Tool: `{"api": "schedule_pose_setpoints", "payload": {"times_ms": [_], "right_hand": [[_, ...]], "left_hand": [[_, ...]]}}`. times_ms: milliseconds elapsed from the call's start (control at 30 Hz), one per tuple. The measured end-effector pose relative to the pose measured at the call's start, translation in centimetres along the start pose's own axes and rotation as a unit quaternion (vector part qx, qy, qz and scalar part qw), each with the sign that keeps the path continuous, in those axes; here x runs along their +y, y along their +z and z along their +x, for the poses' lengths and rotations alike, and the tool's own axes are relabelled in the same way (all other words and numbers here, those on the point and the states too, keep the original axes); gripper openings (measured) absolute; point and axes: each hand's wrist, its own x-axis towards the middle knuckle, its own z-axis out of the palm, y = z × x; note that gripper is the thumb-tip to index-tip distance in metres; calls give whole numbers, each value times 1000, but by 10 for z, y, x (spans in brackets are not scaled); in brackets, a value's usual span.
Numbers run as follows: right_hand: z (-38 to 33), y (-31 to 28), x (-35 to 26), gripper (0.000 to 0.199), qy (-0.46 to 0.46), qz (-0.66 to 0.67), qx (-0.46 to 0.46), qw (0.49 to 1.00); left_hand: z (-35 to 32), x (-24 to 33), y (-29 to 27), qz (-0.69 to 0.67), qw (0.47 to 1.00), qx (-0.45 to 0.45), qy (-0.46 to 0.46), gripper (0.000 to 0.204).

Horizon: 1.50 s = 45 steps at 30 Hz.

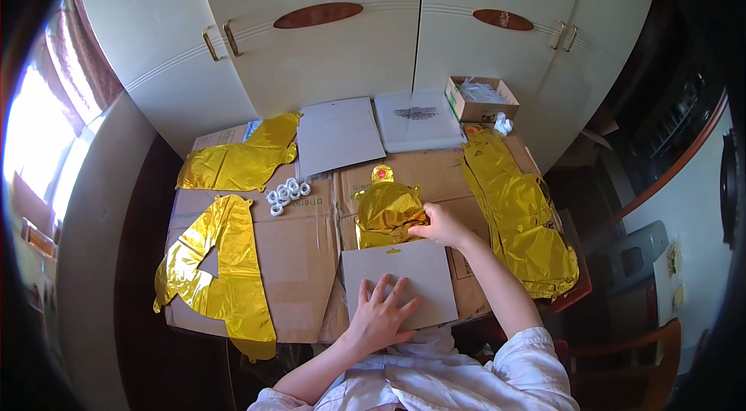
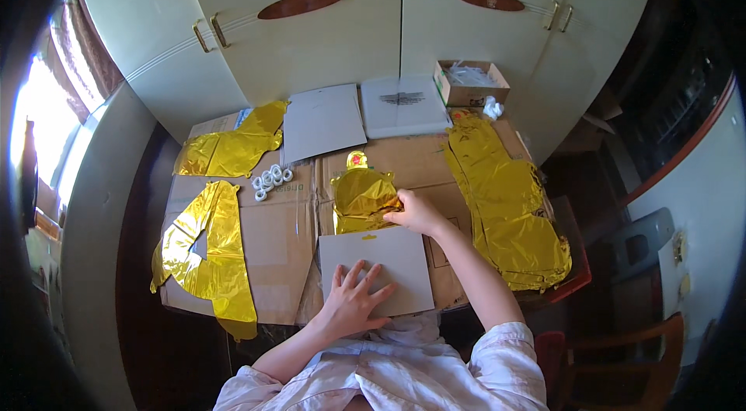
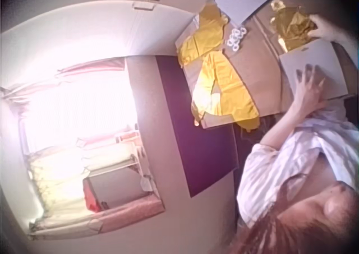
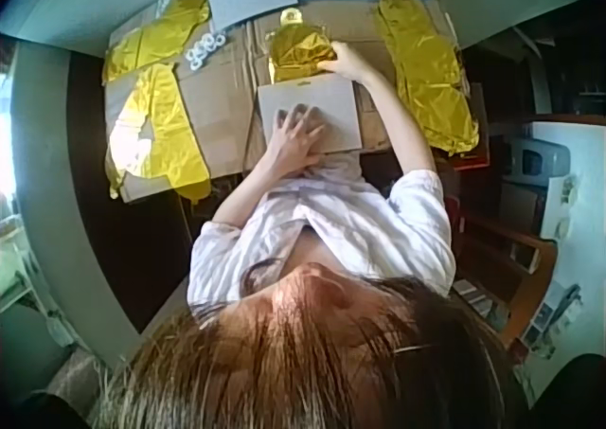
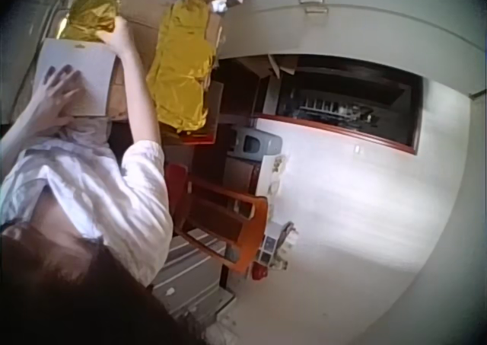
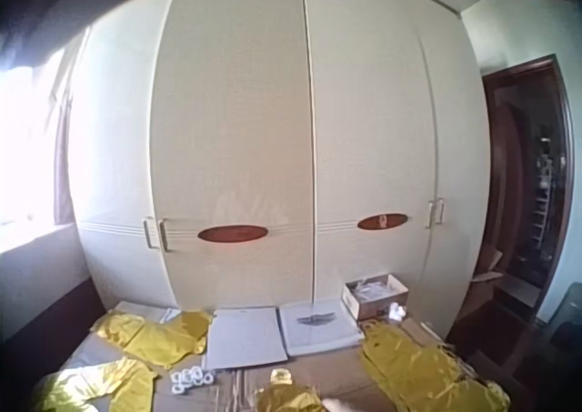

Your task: Folding gold-colored foil balloons and placing them into envelopes at a packing station.

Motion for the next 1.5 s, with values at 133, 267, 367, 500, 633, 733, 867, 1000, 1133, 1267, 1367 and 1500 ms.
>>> {"api": "schedule_pose_setpoints", "payload": {"times_ms": [133, 267, 367, 500, 633, 733, 867, 1000, 1133, 1267, 1367, 1500], "right_hand": [[6, 4, 6, 33, -21, 101, 44, 994], [11, 3, 16, 27, -13, 134, 42, 990], [12, 1, 15, 28, 1, 152, 27, 988], [9, -1, 4, 33, 17, 187, -2, 982], [8, -2, -1, 39, -2, 158, -5, 987], [6, -2, -13, 38, 17, 198, -50, 979], [2, -5, -13, 29, 14, 123, -79, 989], [-16, -6, -39, 25, -57, -48, -46, 996], [-31, -10, -20, 27, -282, -121, -75, 949], [-54, 3, -12, 24, -370, -203, -54, 905], [-66, 13, -3, 24, -379, -250, -38, 890], [-72, 19, 4, 30, -373, -254, -40, 891]], "left_hand": [[0, -1, -3, 4, 1000, -9, 1, 66], [3, -3, -5, 8, 1000, -10, 8, 66], [4, -4, -4, 6, 1000, -2, 7, 66], [4, -5, -1, 3, 1000, 10, 8, 67], [5, -5, 1, 2, 1000, 19, 10, 67], [4, -5, 0, -2, 1000, 20, 6, 67], [5, -5, 1, -4, 1000, 22, 8, 67], [3, -5, 1, -5, 1000, 21, 1, 67], [5, -5, 3, -2, 999, 33, 6, 66], [2, -9, 9, -36, 999, -34, -7, 63], [2, -10, 11, -36, 998, -50, -18, 63], [3, -7, 7, -25, 999, -34, -9, 61]]}}
